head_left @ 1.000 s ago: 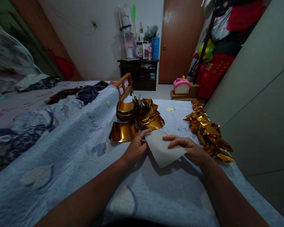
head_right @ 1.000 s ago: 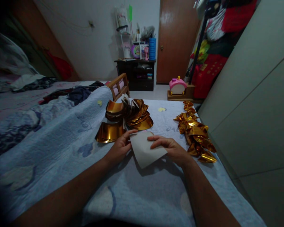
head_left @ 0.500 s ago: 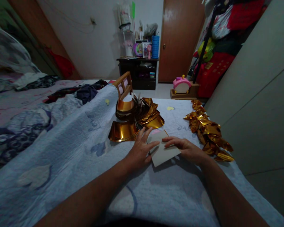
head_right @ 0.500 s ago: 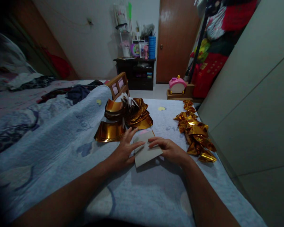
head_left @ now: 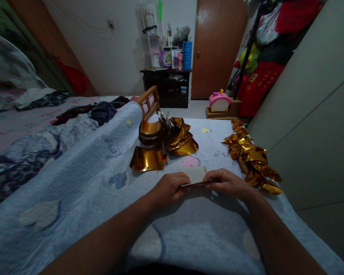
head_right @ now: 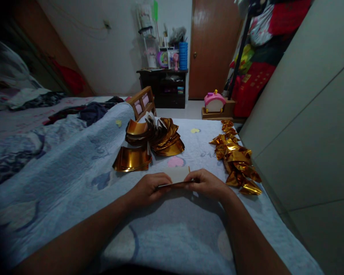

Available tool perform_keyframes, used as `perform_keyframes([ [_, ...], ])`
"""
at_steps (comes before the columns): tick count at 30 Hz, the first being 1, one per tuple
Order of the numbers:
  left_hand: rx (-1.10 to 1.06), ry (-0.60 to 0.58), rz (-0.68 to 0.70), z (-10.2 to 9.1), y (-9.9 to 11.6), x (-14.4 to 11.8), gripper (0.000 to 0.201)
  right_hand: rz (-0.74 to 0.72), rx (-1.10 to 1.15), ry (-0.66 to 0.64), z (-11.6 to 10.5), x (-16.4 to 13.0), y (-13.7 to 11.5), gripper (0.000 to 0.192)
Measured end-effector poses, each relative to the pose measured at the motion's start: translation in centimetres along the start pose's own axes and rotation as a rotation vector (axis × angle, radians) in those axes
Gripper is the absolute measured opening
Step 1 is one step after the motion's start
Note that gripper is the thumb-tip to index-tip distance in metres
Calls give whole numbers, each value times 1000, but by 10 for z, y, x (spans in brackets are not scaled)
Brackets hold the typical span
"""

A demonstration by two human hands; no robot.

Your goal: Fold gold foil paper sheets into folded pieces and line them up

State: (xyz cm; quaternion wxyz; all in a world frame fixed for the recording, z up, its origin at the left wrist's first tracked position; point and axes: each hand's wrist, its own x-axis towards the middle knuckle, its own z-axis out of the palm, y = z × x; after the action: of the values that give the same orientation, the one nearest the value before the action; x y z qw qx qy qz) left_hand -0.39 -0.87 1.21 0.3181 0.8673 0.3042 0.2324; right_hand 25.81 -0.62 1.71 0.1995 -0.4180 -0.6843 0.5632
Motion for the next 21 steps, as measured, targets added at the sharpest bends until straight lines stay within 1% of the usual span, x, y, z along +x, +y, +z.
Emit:
perform_keyframes([
  [3, -33, 9, -36, -2, 2, 0, 17, 16, -4, -30, 2, 0, -2, 25],
  [5, -55, 40, -98, -2, 3, 1, 18, 35, -24, -31, 3, 0, -3, 30],
  [8, -74, 91, -213, -1, 4, 3, 20, 72, -59, 8, 6, 1, -4, 31],
  [11, -76, 142, -279, -1, 3, 6, 20, 85, -87, 75, 9, 2, -5, 25],
  [13, -46, 187, -281, 0, 1, 8, 22, 84, -100, 124, 12, 3, -4, 22],
  [16, 56, 248, -228, 0, -4, 10, 19, 101, -127, 193, 15, 5, -4, 21],
  [18, 123, 268, -196, 2, -8, 12, 14, 109, -157, 246, 17, 6, -4, 20],
  [21, 185, 275, -193, 5, -12, 14, 7, 79, -239, 337, 20, 9, -3, 18],
])
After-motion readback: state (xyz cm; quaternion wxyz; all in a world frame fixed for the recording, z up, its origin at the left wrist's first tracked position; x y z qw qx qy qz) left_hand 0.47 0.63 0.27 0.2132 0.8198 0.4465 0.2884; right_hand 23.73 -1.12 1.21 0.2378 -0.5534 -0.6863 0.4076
